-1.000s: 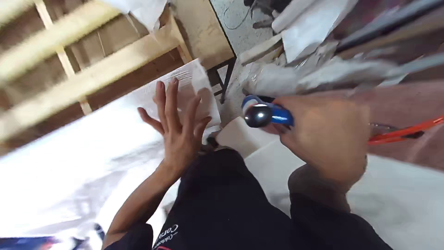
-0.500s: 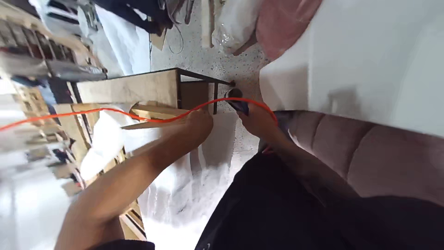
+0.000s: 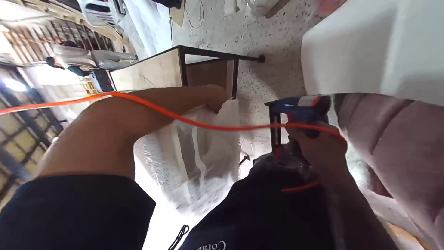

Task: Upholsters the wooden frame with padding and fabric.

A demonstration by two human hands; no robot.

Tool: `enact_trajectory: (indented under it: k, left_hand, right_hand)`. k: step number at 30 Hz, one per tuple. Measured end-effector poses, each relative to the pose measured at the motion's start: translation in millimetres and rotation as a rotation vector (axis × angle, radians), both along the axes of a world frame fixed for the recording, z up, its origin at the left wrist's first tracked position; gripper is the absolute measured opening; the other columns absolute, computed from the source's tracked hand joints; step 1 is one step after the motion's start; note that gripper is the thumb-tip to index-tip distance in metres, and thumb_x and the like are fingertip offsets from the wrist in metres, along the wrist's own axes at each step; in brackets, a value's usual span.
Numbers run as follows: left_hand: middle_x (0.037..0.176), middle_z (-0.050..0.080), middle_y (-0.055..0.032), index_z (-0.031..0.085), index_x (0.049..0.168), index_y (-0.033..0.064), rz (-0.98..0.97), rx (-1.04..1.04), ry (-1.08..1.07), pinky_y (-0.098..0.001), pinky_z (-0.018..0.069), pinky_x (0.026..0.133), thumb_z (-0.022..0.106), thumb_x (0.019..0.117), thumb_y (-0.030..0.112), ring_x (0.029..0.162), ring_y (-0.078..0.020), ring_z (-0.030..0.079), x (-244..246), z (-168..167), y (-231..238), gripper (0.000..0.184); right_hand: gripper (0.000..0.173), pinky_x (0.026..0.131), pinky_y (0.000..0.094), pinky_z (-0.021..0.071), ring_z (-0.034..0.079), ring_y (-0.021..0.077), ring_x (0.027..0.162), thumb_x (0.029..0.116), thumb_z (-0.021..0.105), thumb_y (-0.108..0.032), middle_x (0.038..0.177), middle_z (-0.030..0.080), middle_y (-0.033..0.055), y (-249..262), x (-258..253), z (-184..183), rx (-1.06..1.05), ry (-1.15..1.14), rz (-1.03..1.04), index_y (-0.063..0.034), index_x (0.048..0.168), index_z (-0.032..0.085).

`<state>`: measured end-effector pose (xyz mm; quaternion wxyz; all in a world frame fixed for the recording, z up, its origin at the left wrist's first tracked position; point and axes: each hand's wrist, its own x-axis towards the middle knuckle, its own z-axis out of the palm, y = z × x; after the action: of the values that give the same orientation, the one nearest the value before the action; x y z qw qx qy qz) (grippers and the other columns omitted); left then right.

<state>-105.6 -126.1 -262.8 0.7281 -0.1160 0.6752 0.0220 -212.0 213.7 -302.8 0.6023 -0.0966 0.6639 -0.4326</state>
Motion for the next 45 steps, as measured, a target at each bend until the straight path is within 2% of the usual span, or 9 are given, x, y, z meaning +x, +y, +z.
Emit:
enact_trajectory:
  k: [4, 7, 13, 16, 19, 23, 29, 35, 45]
  left_hand:
    - [0.097, 0.067, -0.021, 0.068, 0.093, -0.0011, 0.1, 0.051, 0.179, -0.0646, 0.0535, 0.077, 0.07, 0.0955, 0.035, 0.094, -0.04, 0.067, -22, 3, 9, 0.036]
    - [0.108, 0.067, -0.0214, 0.069, 0.104, 0.0006, 0.061, 0.061, 0.21, -0.0652, 0.0547, 0.082, 0.063, 0.1001, 0.025, 0.104, -0.0414, 0.067, -29, 13, 26, 0.026]
    - [0.101, 0.069, -0.0175, 0.072, 0.098, 0.0076, -0.118, 0.029, 0.202, -0.0664, 0.0529, 0.076, 0.062, 0.0985, 0.033, 0.099, -0.0409, 0.068, -14, 2, -11, 0.027]
    - [0.101, 0.071, -0.0141, 0.075, 0.099, 0.0129, -0.058, 0.102, 0.154, -0.0674, 0.0529, 0.079, 0.058, 0.1012, 0.045, 0.1, -0.0374, 0.068, 2, -9, -38, 0.036]
    - [0.093, 0.072, -0.0149, 0.076, 0.098, 0.0061, 0.072, 0.181, 0.099, -0.0618, 0.0554, 0.082, 0.066, 0.0993, 0.04, 0.09, -0.033, 0.07, 4, -28, -62, 0.035]
    - [0.09, 0.071, -0.0163, 0.075, 0.104, 0.0014, 0.25, 0.177, -0.067, -0.0547, 0.0587, 0.074, 0.075, 0.095, 0.024, 0.078, -0.0302, 0.069, 5, -32, -48, 0.025]
    - [0.08, 0.069, -0.014, 0.075, 0.086, 0.0006, 0.193, 0.168, -0.027, -0.0539, 0.0567, 0.071, 0.081, 0.0868, 0.02, 0.074, -0.0283, 0.067, 26, -51, -57, 0.02]
    - [0.074, 0.071, -0.0129, 0.076, 0.089, 0.0016, 0.31, -0.044, -0.041, -0.0467, 0.0598, 0.061, 0.074, 0.0931, 0.018, 0.06, -0.0235, 0.067, 25, -41, -74, 0.017]
    - [0.086, 0.074, -0.0115, 0.077, 0.092, 0.0053, 0.309, 0.028, -0.033, -0.0541, 0.0606, 0.077, 0.075, 0.0934, 0.022, 0.077, -0.0266, 0.072, 39, -32, -93, 0.017]
  right_hand:
    - [0.047, 0.069, 0.0457, 0.0604, 0.07, 0.0145, 0.071, 0.0929, 0.066, -0.06, 0.085, 0.072, 0.0014, -20, 16, 7, -0.041, -0.085, 0.134, -0.0169, 0.11, 0.073]
    - [0.044, 0.066, 0.0405, 0.0609, 0.069, 0.0108, 0.07, 0.0913, 0.068, -0.058, 0.084, 0.072, -0.0019, -22, 31, 19, -0.131, -0.145, 0.155, -0.0182, 0.108, 0.073]
    - [0.035, 0.057, 0.0355, 0.0611, 0.067, 0.0134, 0.06, 0.0946, 0.071, -0.047, 0.076, 0.07, -0.0008, -48, 61, 9, -0.26, -0.407, -0.066, -0.0158, 0.109, 0.072]
    - [0.028, 0.055, 0.0337, 0.0613, 0.064, 0.015, 0.055, 0.1002, 0.067, -0.033, 0.07, 0.064, 0.0016, -67, 86, 10, -0.251, -0.747, -0.22, -0.0081, 0.115, 0.065]
    - [0.027, 0.053, 0.0362, 0.0608, 0.061, 0.0164, 0.05, 0.1011, 0.065, -0.029, 0.064, 0.06, 0.0021, -77, 97, 2, -0.292, -0.914, -0.317, -0.0055, 0.114, 0.064]
    - [0.03, 0.053, 0.0352, 0.0595, 0.06, 0.0164, 0.05, 0.0987, 0.068, -0.034, 0.063, 0.059, 0.0023, -75, 106, -15, -0.325, -0.916, -0.265, -0.0071, 0.111, 0.067]
    - [0.033, 0.053, 0.0365, 0.0597, 0.061, 0.0176, 0.05, 0.0957, 0.072, -0.036, 0.064, 0.06, 0.0036, -91, 124, -40, -0.327, -0.94, -0.247, -0.0075, 0.11, 0.066]
    - [0.031, 0.052, 0.0346, 0.0591, 0.061, 0.0164, 0.05, 0.0957, 0.074, -0.031, 0.065, 0.06, 0.0027, -129, 144, -60, -0.334, -1.039, -0.228, -0.0066, 0.111, 0.062]
    - [0.025, 0.052, 0.0338, 0.0585, 0.059, 0.015, 0.049, 0.0973, 0.071, -0.028, 0.063, 0.057, 0.0007, -140, 139, -63, -0.335, -1.127, -0.202, -0.0067, 0.108, 0.063]
